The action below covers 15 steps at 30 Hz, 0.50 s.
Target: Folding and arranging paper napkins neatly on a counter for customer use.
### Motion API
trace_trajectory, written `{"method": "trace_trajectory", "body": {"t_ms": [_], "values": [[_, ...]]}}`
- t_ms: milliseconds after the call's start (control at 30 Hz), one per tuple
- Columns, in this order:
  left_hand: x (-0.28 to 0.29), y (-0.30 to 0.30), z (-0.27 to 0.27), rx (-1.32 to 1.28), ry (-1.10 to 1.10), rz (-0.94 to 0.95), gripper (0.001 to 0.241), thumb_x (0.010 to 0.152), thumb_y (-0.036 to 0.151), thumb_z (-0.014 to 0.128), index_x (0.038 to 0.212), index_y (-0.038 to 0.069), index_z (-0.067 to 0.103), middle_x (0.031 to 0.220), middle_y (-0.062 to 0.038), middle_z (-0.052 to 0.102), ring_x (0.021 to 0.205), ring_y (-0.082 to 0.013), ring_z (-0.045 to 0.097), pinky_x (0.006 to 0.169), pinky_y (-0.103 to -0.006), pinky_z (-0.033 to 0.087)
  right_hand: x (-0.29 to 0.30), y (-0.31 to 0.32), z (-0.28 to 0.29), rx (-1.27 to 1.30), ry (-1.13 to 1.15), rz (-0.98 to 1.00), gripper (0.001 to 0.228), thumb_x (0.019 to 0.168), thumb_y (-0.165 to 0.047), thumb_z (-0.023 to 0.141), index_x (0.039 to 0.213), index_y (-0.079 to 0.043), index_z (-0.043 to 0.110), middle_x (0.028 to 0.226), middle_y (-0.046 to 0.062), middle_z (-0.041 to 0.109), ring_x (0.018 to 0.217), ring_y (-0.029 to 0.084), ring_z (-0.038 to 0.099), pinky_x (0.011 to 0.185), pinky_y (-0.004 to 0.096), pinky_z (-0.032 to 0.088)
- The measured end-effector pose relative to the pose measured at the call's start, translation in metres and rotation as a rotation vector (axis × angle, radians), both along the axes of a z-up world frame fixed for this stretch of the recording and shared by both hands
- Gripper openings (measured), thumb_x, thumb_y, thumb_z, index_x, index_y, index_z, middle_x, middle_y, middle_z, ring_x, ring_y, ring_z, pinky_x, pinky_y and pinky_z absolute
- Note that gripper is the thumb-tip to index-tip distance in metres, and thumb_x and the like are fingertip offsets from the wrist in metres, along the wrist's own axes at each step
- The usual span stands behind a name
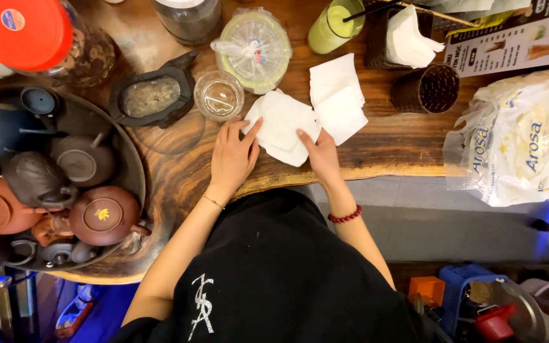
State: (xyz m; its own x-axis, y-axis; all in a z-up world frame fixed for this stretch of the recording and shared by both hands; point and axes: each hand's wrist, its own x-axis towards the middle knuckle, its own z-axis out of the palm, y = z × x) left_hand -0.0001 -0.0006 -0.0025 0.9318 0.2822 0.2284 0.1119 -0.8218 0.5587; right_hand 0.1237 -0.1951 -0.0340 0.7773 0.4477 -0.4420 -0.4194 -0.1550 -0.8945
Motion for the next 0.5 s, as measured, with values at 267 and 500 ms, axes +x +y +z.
{"method": "trace_trajectory", "body": {"t_ms": [267,500], "values": [[0.0,0.0,0.005,-0.002,-0.019,-0.019,0.049,0.094,0.011,0.066,0.143,0.012,0.061,0.127,-0.015,0.056,0.129,-0.0371,0.051,0.11,-0.0481,0.044,-0.005,-0.035,0.018,-0.109,-0.178,-0.183,0.035,0.107,-0.019,0.058,0.133,0.005,0.061,0.118,0.008,0.073,0.104,0.01,0.063,0.092,0.026,0.052],[0.002,-0.004,0.005,-0.022,-0.026,0.015,0.041,0.098,0.018,0.069,0.138,0.01,0.065,0.128,-0.016,0.056,0.126,-0.0368,0.051,0.107,-0.0471,0.045,0.005,-0.045,0.073,0.17,-0.1,-0.334,0.022,0.105,-0.015,0.059,0.122,-0.001,0.06,0.111,0.005,0.07,0.102,0.013,0.067,0.089,0.031,0.056]]}}
